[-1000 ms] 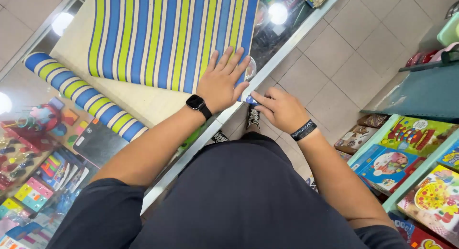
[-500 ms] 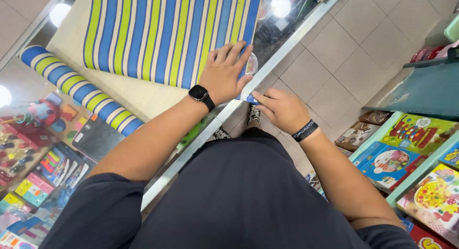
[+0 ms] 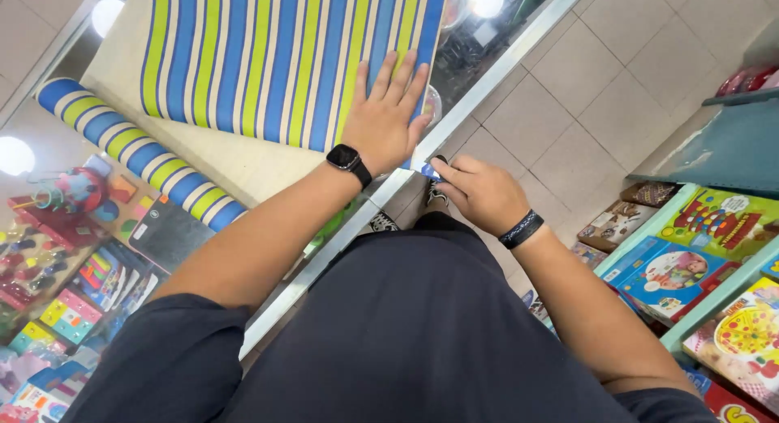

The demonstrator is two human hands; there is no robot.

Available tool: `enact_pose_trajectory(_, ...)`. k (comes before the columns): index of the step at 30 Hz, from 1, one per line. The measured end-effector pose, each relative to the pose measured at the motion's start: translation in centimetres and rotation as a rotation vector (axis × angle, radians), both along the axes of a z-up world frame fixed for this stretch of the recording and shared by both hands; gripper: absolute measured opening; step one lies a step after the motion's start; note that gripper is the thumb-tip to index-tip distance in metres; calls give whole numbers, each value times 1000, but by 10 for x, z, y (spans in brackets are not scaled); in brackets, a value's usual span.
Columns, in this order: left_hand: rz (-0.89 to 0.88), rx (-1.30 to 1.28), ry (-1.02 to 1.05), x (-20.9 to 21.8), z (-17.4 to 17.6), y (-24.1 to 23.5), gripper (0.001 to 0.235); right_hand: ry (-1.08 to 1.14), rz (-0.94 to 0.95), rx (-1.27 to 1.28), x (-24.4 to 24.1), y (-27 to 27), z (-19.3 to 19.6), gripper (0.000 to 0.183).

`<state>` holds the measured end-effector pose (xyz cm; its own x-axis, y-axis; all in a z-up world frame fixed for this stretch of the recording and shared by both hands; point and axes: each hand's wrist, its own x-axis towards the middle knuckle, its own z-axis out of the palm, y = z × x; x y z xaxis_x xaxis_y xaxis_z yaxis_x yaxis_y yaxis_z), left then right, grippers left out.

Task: Measuring and cutting a sheet of striped wrapping paper from a roll using a utility knife on a store counter.

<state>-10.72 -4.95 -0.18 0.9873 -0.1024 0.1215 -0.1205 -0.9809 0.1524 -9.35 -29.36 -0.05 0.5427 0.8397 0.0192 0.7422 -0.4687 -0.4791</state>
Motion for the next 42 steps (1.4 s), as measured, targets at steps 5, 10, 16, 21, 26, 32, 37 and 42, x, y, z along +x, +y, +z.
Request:
enact_pose_trajectory(5, 13, 9, 19, 1, 0, -1, 66, -14, -16, -44, -6, -1, 5, 37)
enact_pose_trajectory(10, 32, 10, 38, 1, 3, -2, 66, -42, -45, -27, -16, -3, 0, 42)
enact_pose_trajectory(16, 33, 20, 44, 1, 1, -2, 66, 8, -73, -42, -17, -2, -1, 40)
enact_pose_trajectory(21, 37, 4, 46, -1, 4, -4, 64, -52, -82, -2, -27, -4, 3, 39)
enact_pose_trajectory(26, 53, 30, -33, 3, 1, -4, 62, -16, -120, -12, -27, 0, 0, 40)
enact_pose_trajectory(32, 98, 27, -9, 4, -4, -8, 62, 13, -186, -91, -31, 14, 11, 40)
enact_pose_trajectory(37, 81, -77, 106, 7, -3, -1, 64, 36, -207, -84, -37, 9, 6, 41)
enact_pose_trajectory(42, 142, -578, 154, 3, 31, 79, 53, 57, -213, -82, -29, 14, 2, 43)
